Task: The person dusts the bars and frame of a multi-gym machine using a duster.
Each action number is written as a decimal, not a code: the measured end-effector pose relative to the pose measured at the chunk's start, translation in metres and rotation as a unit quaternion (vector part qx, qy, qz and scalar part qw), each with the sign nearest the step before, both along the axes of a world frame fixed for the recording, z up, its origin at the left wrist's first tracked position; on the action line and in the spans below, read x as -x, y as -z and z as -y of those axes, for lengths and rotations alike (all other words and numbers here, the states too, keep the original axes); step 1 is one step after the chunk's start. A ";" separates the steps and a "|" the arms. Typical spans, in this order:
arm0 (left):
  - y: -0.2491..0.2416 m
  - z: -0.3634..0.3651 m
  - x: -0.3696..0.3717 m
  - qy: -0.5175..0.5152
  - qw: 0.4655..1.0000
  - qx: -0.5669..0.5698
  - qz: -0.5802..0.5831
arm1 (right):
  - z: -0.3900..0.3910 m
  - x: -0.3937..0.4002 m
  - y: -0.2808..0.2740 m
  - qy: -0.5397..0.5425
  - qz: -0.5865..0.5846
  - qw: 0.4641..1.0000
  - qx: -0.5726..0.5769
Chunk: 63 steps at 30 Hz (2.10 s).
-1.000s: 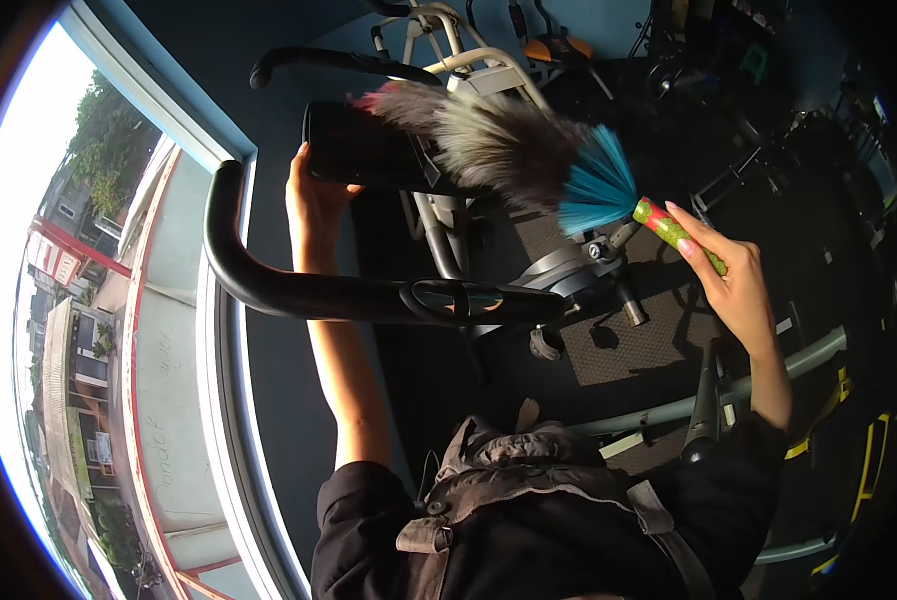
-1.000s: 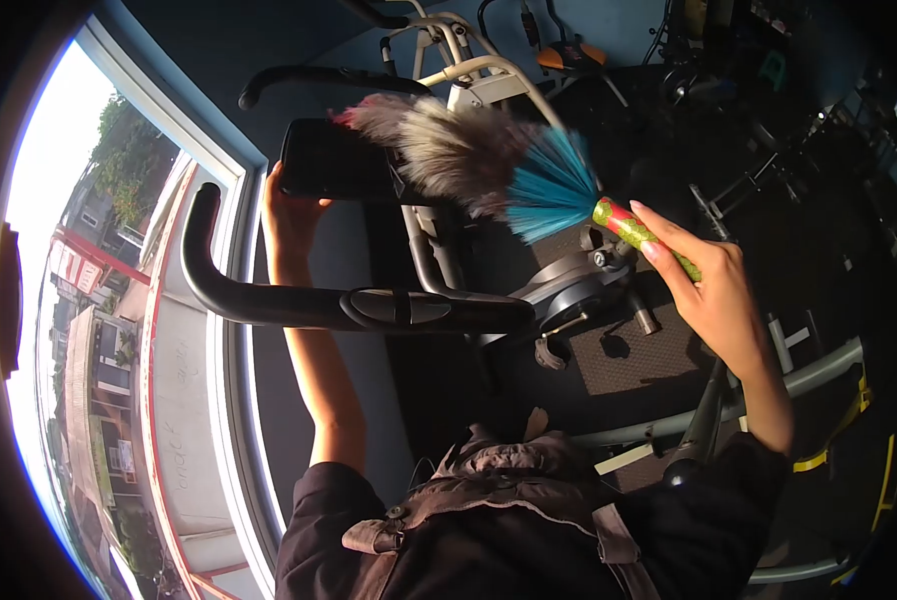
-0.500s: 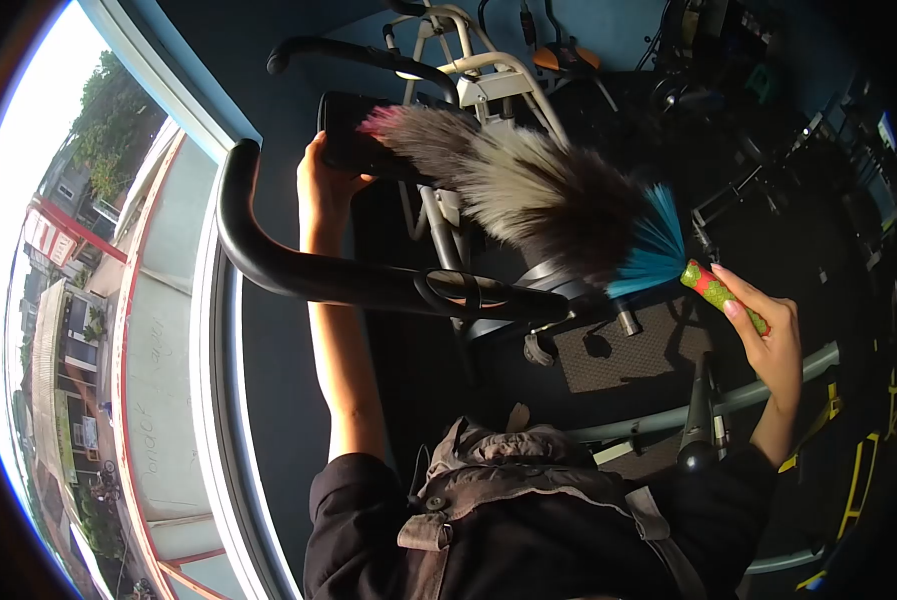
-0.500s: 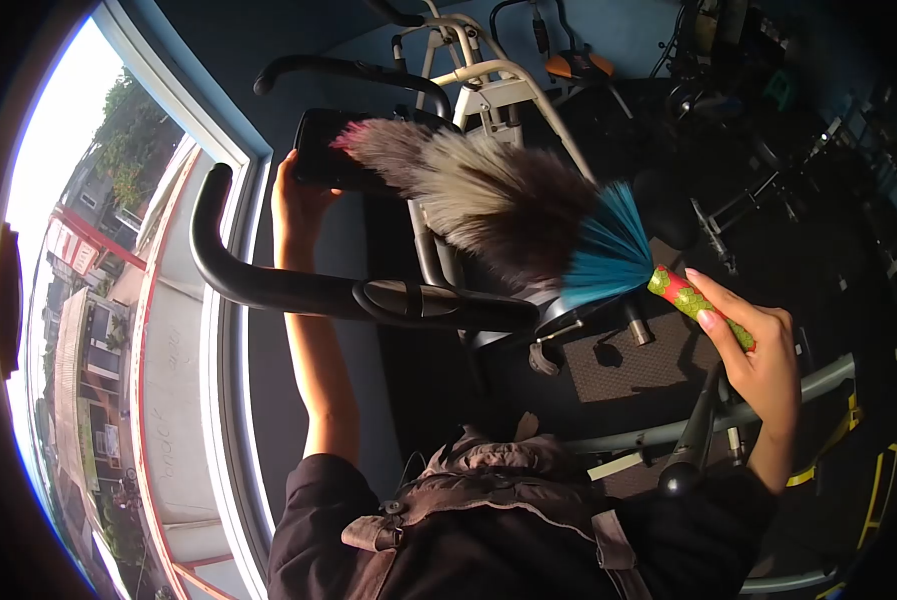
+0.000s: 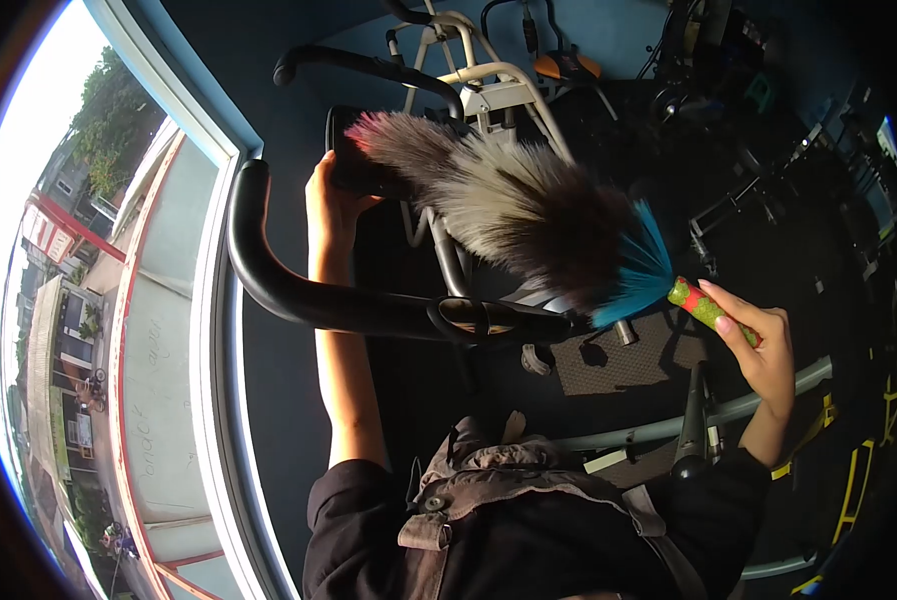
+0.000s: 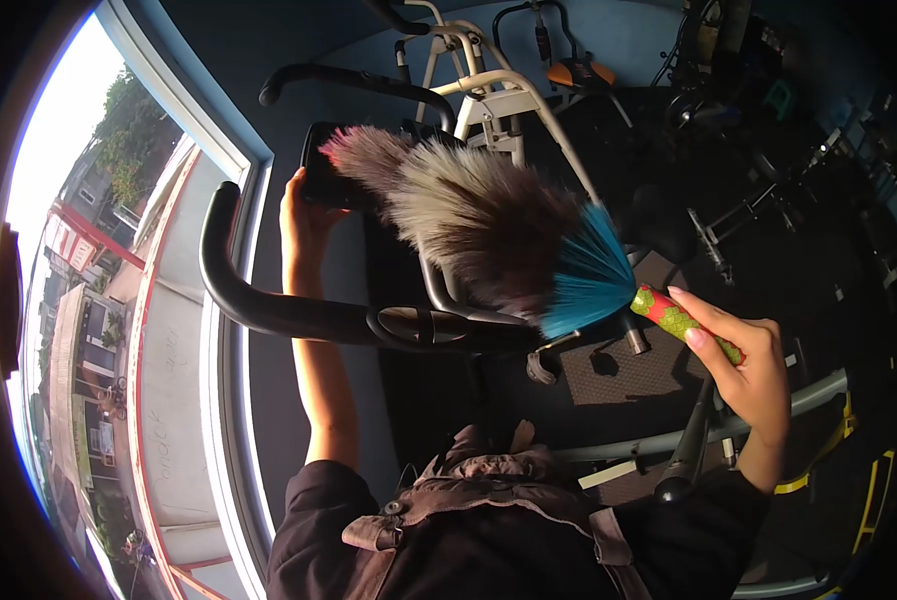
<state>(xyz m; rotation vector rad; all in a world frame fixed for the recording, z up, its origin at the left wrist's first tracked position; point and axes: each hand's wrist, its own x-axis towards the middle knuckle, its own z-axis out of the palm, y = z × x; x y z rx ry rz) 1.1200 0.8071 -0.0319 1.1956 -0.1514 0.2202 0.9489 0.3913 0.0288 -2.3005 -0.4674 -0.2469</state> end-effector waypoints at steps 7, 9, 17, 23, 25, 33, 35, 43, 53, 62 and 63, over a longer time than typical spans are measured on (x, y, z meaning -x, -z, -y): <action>0.006 0.005 -0.007 -0.055 0.999 -0.003 -0.002 | -0.007 0.026 -0.019 0.044 0.026 0.998 0.039; 0.009 0.003 -0.008 -0.056 0.998 -0.009 0.007 | -0.003 0.032 -0.035 0.069 0.036 0.992 0.100; 0.015 -0.004 -0.015 -0.051 0.999 0.015 0.004 | -0.043 -0.017 -0.020 0.049 0.047 0.997 0.033; 0.011 -0.009 -0.014 -0.029 0.999 -0.028 0.022 | -0.013 0.014 -0.053 0.009 0.001 0.999 0.051; 0.004 -0.003 -0.008 -0.029 0.998 -0.042 0.025 | -0.001 0.016 -0.057 0.040 0.007 0.996 0.083; 0.017 -0.012 -0.014 -0.140 0.989 -0.037 -0.024 | -0.020 -0.012 -0.050 0.029 -0.033 0.999 0.015; 0.022 -0.019 -0.017 -0.067 0.996 -0.049 -0.012 | -0.006 -0.005 -0.061 0.003 0.047 0.995 0.089; 0.004 -0.005 -0.007 -0.063 0.997 -0.033 -0.019 | 0.000 -0.018 -0.054 0.134 -0.090 0.987 -0.009; -0.009 -0.002 0.001 0.016 1.000 -0.022 0.003 | 0.021 -0.026 0.107 0.161 -0.167 0.947 -0.224; -0.005 -0.003 -0.001 -0.001 0.999 -0.037 0.004 | 0.035 -0.004 0.146 0.143 -0.264 0.897 -0.324; -0.003 -0.003 -0.001 0.000 0.999 -0.038 0.001 | 0.037 -0.005 0.142 0.159 -0.240 0.905 -0.313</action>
